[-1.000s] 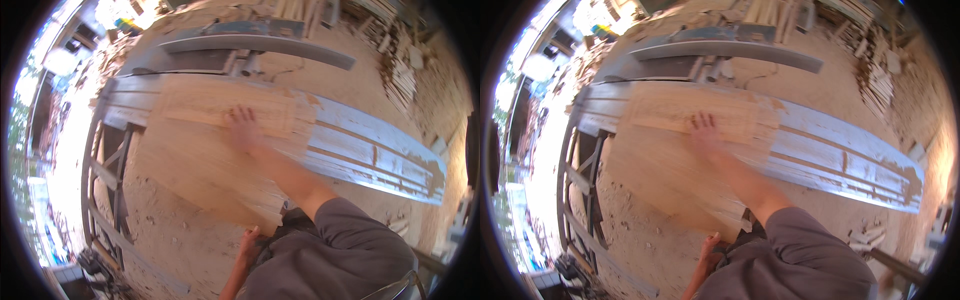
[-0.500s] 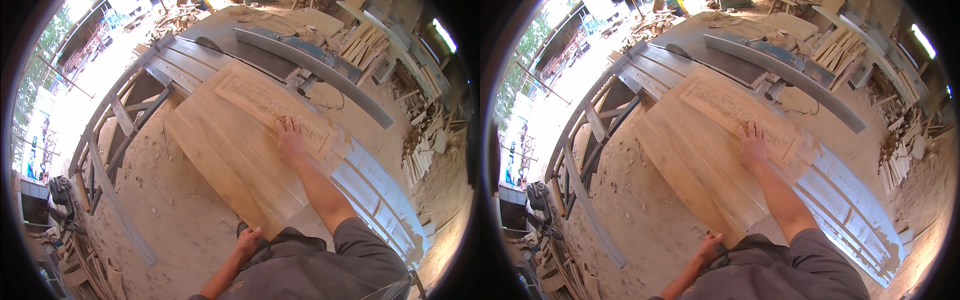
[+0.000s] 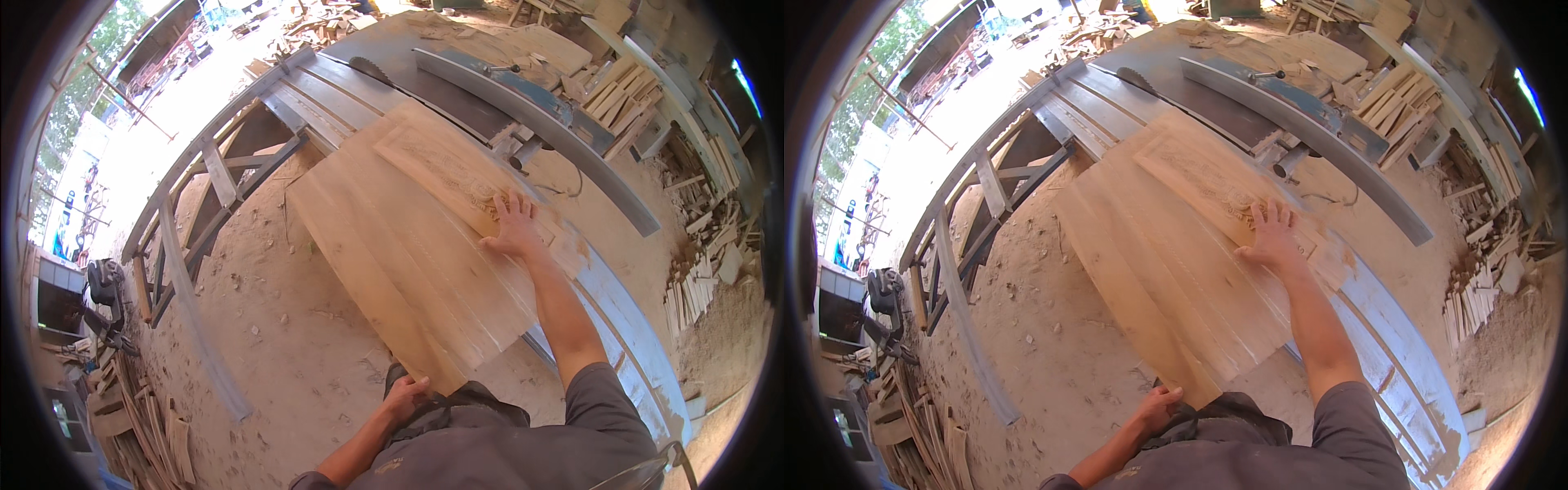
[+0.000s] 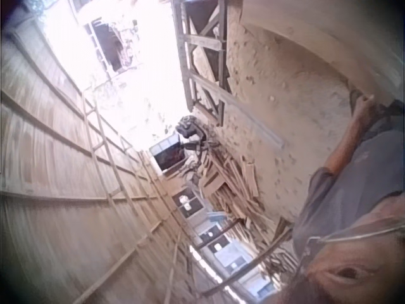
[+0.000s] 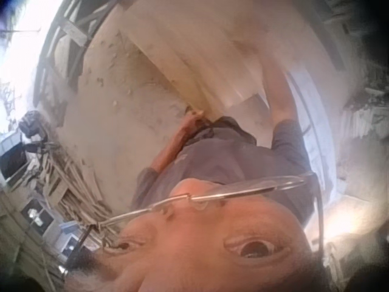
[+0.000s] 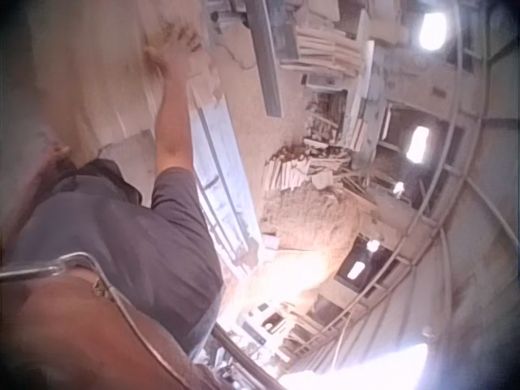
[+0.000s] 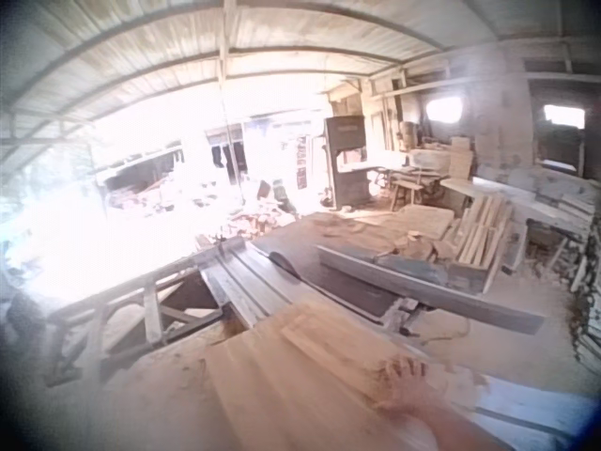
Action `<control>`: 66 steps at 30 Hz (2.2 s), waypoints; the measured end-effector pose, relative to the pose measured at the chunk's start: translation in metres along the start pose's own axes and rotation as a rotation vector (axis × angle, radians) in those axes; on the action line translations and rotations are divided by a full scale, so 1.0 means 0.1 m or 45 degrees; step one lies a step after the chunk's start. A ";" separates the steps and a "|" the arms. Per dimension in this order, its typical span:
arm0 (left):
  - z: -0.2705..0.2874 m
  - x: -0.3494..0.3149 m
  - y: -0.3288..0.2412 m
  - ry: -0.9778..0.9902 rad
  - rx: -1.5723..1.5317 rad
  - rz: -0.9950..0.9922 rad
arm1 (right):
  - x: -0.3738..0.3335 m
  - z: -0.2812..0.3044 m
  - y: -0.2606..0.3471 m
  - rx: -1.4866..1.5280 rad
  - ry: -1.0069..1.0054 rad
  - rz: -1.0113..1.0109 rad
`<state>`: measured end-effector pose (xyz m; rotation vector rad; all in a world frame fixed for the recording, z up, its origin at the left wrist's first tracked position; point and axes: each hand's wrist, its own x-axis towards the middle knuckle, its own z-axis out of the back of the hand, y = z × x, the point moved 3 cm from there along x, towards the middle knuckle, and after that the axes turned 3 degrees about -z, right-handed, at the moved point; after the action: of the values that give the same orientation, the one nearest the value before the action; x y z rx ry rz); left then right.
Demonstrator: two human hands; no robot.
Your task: The person guides a decorative carved wood board along a table saw fence, adjusts a machine knob, and then carries a large wood panel to the saw and cuts it into two sections.
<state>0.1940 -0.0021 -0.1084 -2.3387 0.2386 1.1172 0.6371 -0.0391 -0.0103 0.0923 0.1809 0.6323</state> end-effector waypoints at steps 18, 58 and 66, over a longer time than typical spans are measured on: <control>-0.06 0.03 0.05 0.194 -0.195 -0.136 | -0.31 -0.25 -0.42 0.276 -0.333 -0.202; 0.22 -0.16 -0.24 -0.360 -0.053 -0.168 | -5.45 -0.47 -3.47 0.442 -0.346 -1.185; 0.19 -0.17 -0.17 -0.257 -0.123 -0.219 | -4.83 -0.30 -2.92 -0.070 -0.754 -0.970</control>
<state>0.1762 0.0214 -0.0987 -2.2582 -0.0904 1.2908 0.4183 -0.5602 -0.0133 0.1428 -0.3667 -0.1654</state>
